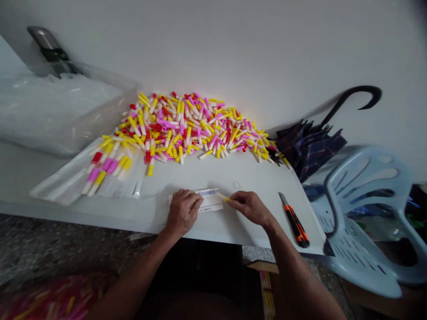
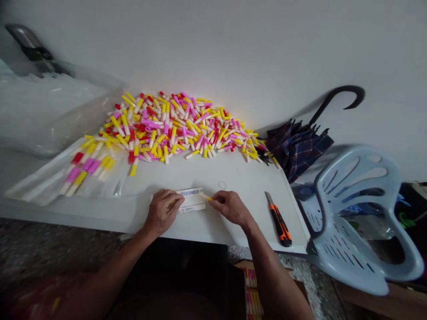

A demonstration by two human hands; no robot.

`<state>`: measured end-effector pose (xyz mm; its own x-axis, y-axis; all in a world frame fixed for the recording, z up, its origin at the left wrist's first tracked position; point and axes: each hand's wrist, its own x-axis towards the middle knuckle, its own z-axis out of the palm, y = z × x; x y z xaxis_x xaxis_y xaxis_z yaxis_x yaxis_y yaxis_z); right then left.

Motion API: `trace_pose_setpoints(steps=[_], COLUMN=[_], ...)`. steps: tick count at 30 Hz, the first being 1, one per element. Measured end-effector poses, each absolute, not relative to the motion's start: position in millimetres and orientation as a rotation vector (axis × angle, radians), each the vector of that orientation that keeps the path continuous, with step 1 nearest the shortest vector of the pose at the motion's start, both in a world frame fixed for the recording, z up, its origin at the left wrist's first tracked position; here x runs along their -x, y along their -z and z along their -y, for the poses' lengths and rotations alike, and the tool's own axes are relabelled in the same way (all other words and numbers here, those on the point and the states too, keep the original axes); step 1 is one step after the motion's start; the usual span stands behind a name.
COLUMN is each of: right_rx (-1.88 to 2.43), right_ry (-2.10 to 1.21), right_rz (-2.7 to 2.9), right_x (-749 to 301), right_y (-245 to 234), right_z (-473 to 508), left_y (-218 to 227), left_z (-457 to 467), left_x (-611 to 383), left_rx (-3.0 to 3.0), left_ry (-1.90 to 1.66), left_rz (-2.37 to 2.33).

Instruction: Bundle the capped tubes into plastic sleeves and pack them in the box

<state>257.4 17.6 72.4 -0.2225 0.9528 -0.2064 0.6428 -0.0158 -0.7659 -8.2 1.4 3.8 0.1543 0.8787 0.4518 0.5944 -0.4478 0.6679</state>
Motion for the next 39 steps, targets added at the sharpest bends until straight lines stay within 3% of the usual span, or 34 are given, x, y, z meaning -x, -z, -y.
trace_pose_setpoints(steps=[6,15,22,27,34,39], right_rx=[1.543,1.271,1.194,1.175,1.061,1.172], right_ry=[-0.988,-1.253,-1.838,-1.812,-1.96,-1.665], right_rz=[2.014,2.0,1.505,1.397,1.378,1.504], right_x=[-206,-209,-195,-194,-193,-186], right_y=[-53,-51,-48,-42,-40,-30], right_z=[-13,-18,-17,-15,-14,-13], left_y=[-4,-2,-10,-22,-10,-11], left_z=[-1,-2,0,-10,-9,-8], left_x=[8,9,7,13,12,7], left_rx=[-2.176,-2.144,-2.232,-2.321,-2.177,-2.203], left_ry=[-1.142,-1.164,-1.081,-0.852,-1.053,-1.091], left_rz=[-1.434,-1.474,-1.514,-1.418,-1.433,-1.473])
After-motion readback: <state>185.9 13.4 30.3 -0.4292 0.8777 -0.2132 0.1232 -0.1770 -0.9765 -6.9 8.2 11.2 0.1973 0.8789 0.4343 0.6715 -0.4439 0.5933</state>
